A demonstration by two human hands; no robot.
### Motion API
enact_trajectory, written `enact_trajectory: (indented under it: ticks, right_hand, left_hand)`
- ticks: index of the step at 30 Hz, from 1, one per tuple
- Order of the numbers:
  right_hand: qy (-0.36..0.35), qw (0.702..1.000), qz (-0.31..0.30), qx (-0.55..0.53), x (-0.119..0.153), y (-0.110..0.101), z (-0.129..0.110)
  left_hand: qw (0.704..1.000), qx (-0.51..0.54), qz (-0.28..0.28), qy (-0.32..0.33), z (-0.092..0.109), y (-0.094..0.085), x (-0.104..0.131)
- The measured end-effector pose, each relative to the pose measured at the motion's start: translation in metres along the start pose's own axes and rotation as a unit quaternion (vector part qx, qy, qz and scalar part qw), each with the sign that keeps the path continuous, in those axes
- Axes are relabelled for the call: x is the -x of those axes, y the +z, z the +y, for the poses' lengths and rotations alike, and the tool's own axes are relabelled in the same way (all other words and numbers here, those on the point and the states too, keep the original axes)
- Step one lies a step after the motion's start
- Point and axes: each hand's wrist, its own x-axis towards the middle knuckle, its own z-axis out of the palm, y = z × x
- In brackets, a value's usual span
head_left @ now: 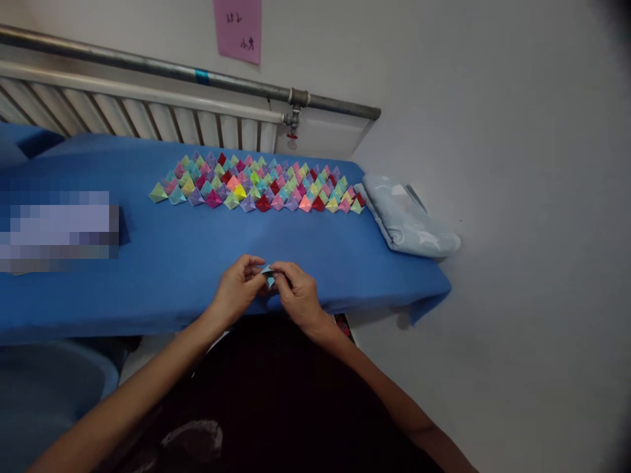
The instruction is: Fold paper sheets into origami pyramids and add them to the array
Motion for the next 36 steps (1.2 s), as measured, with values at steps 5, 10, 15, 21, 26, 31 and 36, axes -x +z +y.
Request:
enact_trajectory:
  ticks: [5,10,15,21,26,31,36]
  right_hand:
    - [-0.04,0.999,-0.009,0.008,0.006,-0.007,0.001]
    - [-0.042,0.997,-0.048,0.037,0.01,-0.011,0.002]
    - [-0.054,0.995,-0.08,0.032,0.011,-0.013,0.0]
    - [0.239,0.957,-0.042,-0.159,0.0,-0.016,-0.01]
    - [0.264,0.941,-0.078,-0.199,-0.005,-0.015,-0.016]
    - [0.28,0.936,-0.038,-0.209,0.0,-0.011,-0.013]
    - [0.285,0.928,0.019,-0.238,0.002,-0.007,-0.01]
  left_hand:
    - [0.993,0.094,-0.018,-0.063,0.008,-0.003,0.006]
    - [0.981,0.151,-0.036,-0.112,0.01,-0.012,0.007]
    - [0.986,0.127,-0.053,-0.096,0.005,-0.019,0.004]
    - [0.995,0.024,-0.085,-0.056,0.004,-0.023,0.006]
    - [0.992,-0.04,-0.117,-0.041,0.006,-0.022,0.009]
    - [0.994,-0.023,-0.099,-0.032,0.003,-0.019,0.011]
    - [0.997,-0.006,-0.071,-0.018,0.003,-0.016,0.016]
